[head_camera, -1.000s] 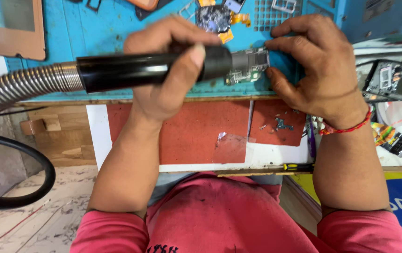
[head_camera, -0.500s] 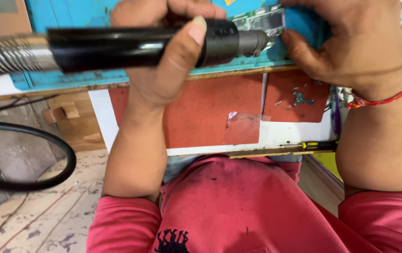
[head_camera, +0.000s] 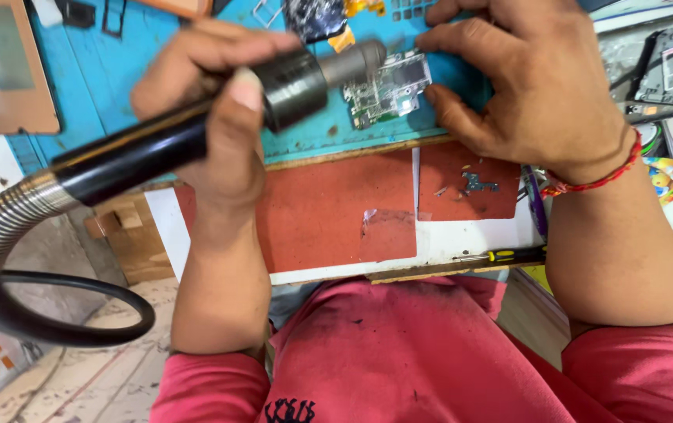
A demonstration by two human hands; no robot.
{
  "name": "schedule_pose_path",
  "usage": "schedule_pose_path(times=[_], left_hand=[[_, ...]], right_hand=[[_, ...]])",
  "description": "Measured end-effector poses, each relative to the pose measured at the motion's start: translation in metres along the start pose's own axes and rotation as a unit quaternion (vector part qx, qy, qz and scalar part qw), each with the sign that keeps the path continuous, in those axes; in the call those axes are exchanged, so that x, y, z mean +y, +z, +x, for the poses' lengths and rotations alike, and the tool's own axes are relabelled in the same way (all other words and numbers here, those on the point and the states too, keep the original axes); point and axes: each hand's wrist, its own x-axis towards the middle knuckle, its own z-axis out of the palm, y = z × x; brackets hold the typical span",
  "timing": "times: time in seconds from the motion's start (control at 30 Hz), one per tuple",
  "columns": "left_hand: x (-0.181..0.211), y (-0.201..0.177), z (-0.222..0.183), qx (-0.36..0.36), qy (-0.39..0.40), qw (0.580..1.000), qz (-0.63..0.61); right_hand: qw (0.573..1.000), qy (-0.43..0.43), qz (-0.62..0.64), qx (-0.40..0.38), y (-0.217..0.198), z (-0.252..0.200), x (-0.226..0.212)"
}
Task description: The person uses a heat gun to apply heat to specific components on a mobile phone motherboard held by hand on a repair bench.
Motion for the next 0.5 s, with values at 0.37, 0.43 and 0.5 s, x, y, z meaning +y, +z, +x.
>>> schedule_pose_path(times=[0.37,0.43,0.5], left_hand=[[-0.0018,-0.0027,0.0023,-0.019,-0.021,0.999,-0.015],[-0.0025,-0.0028,0.0013,-0.007,-0.020,1.000,-0.020],[-0.0033,-0.0037,0.0018,0.005,-0.010,1.000,-0.025]], right_hand=[[1.000,-0.001,-0.002,0.003,-0.0013,0.0064,-0.0027],[1.000,0.001,-0.006,-0.001,-0.0011,0.0058,-0.0021],[1.000,0.001,-0.001,-0.002,0.0002,0.0033,0.0000]])
